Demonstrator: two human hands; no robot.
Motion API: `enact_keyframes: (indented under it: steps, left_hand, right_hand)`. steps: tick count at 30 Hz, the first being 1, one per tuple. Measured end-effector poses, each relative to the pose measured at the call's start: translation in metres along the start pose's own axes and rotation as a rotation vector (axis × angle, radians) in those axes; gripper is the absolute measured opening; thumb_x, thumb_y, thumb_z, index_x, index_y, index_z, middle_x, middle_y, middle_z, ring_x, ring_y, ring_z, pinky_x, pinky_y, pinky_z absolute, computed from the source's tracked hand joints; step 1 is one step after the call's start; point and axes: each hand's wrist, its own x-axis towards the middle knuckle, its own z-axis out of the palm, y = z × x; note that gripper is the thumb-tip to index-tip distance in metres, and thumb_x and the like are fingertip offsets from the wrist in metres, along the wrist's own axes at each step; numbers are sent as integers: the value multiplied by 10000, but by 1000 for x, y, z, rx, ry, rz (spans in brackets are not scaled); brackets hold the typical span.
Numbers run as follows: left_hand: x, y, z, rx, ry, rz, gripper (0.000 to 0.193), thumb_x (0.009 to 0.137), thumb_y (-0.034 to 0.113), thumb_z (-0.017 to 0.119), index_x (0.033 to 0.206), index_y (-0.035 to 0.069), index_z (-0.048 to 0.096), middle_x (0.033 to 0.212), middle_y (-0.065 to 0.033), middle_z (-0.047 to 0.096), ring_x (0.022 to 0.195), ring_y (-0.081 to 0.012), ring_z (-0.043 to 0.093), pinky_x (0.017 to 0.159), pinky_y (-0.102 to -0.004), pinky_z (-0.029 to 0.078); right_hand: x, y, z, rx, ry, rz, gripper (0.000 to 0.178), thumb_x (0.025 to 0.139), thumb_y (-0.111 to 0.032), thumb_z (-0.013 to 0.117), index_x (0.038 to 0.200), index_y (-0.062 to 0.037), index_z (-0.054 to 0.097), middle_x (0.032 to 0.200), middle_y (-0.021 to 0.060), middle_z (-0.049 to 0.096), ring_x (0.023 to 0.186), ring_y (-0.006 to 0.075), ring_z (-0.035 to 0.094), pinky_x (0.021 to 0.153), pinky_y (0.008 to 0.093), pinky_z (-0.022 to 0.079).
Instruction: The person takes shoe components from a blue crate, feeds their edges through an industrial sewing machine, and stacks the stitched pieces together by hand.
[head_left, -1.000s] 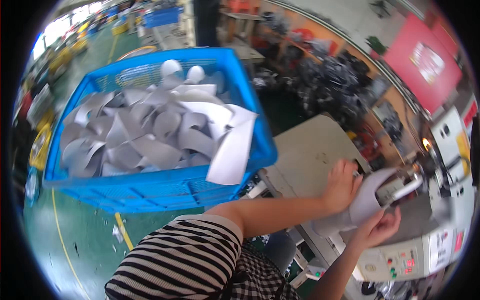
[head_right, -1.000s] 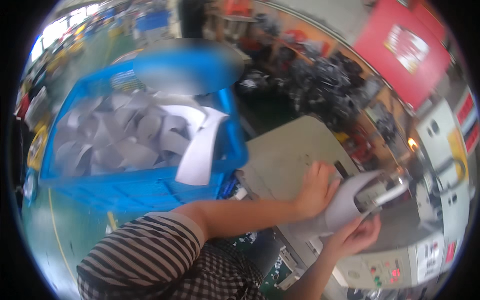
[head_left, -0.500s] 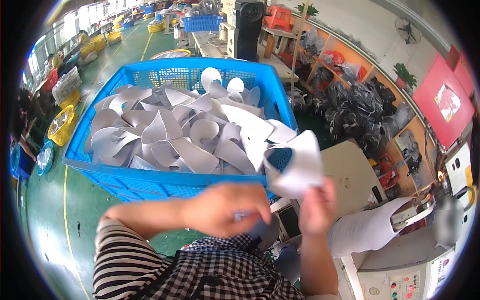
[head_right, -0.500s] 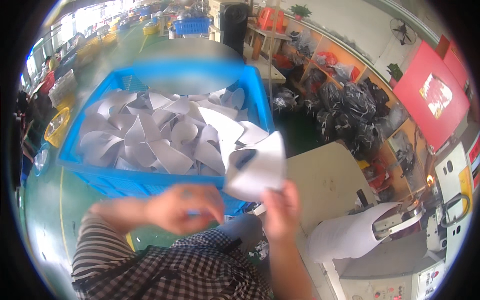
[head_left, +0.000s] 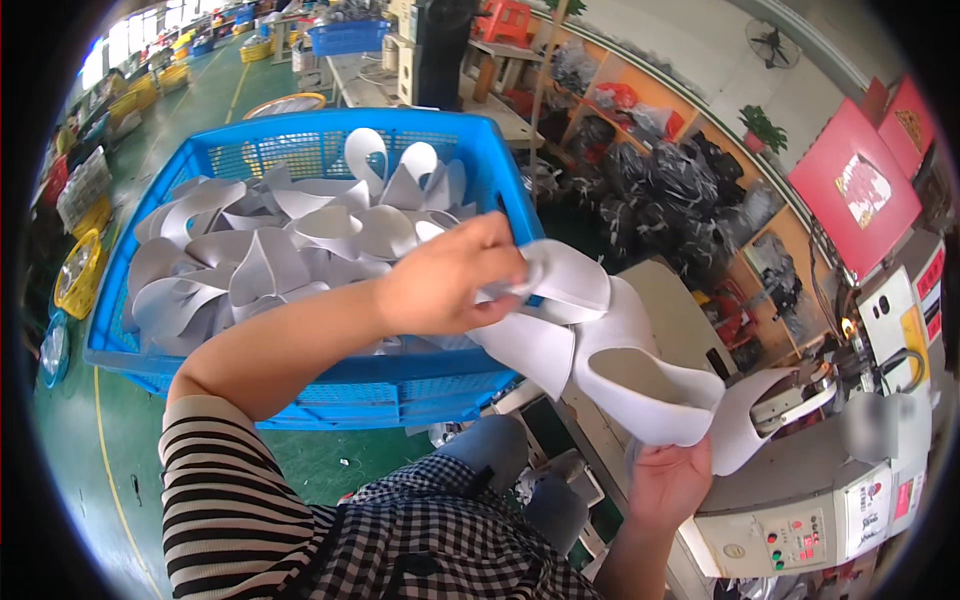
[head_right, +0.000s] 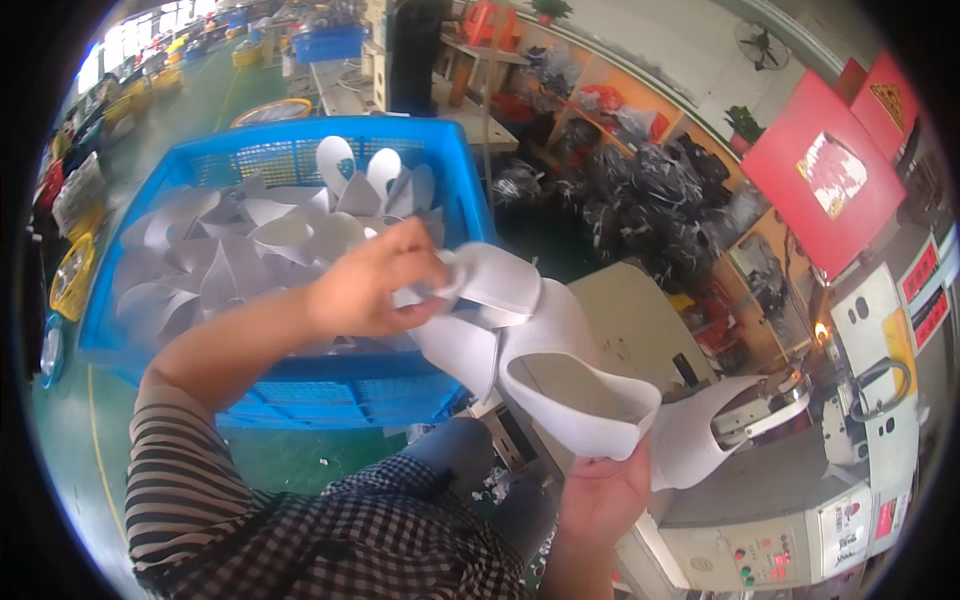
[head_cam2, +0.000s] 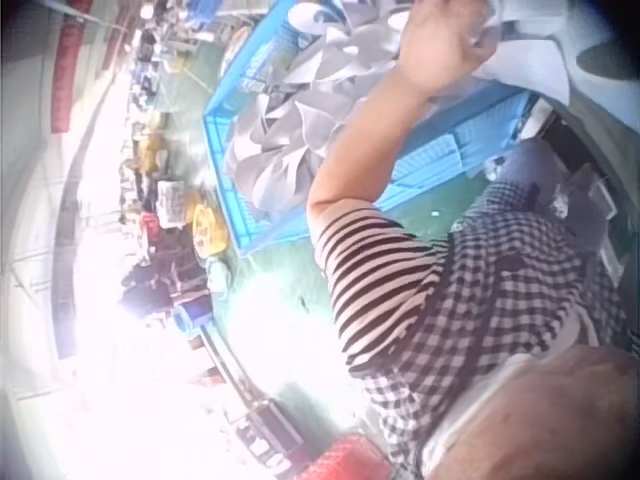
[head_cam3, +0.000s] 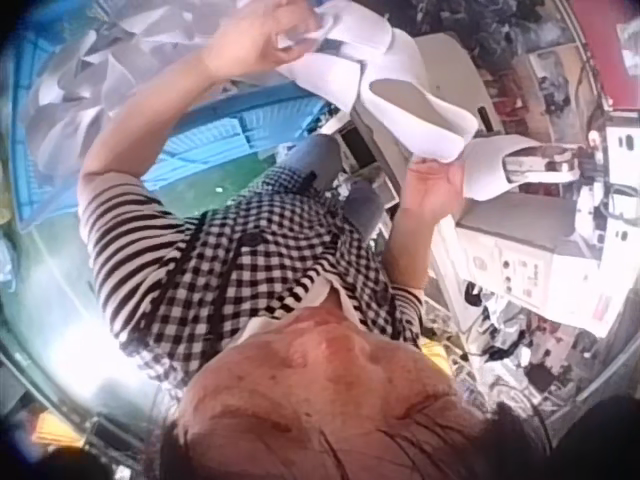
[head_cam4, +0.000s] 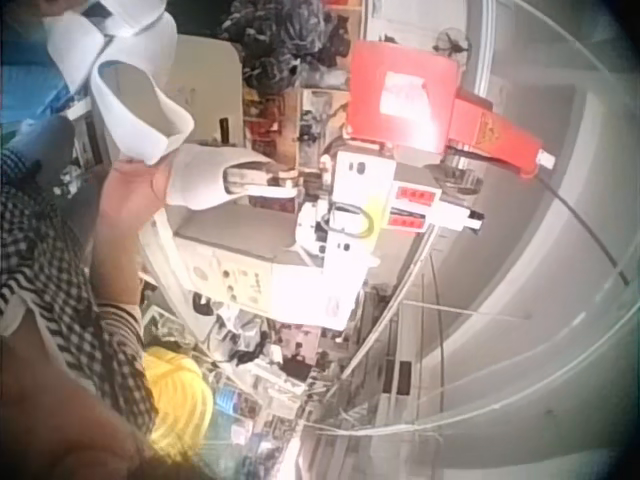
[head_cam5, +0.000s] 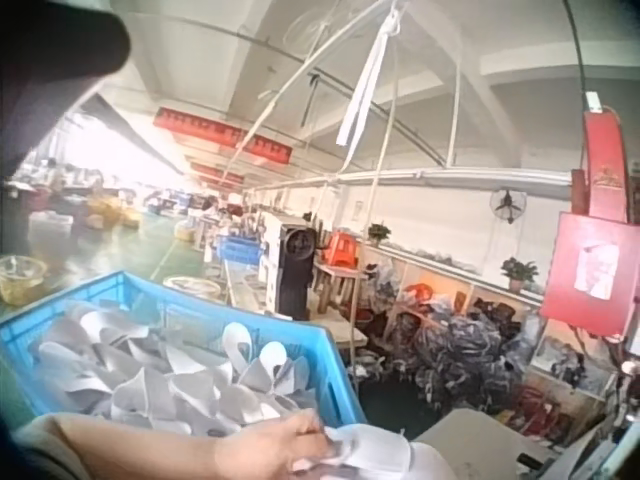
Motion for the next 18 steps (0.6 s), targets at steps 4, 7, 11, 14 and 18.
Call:
enact_keyframes:
  steps: [4,7,11,14,18]
  left_hand:
    - [4,-8,-22,135,223,-92,340,570,-93,478,887,26,453,871,-159,406,776,-327,462,645,-366,436]
    - [5,-9,-32,150,284,-163,332,574,-94,450,883,25,458,864,-152,405,771,-318,462,609,-346,423]
    - [11,31,-8,299,186,125,369,565,-9,502,922,83,504,1011,-116,486,794,-278,464,708,-374,365]
    - [1,70,18,202,-151,326,461,617,169,639,1064,130,531,1200,-124,470,1120,-314,448,837,-430,344]
    - [-6,52,44,357,-155,221,433,689,119,600,1115,115,521,1281,-134,438,1210,-296,406,904,-456,383]
  right_hand:
    - [-11,-4,-16,23,193,44,208,914,-132,378,1050,-2,467,886,60,611,784,140,599,689,268,507]
    - [-18,-8,-44,182,-339,231,217,907,-130,346,1058,3,426,832,37,584,811,147,597,798,358,499]
    - [-24,-13,-20,104,122,74,187,923,-159,361,999,-25,467,631,-27,421,544,93,392,548,237,387]
    - [-25,-1,24,-24,460,109,210,933,-157,346,1040,-23,467,642,-28,430,578,96,425,596,245,408]
    - [-35,-5,-15,48,-20,135,220,898,-143,388,1039,14,450,717,36,529,624,133,517,663,286,466]
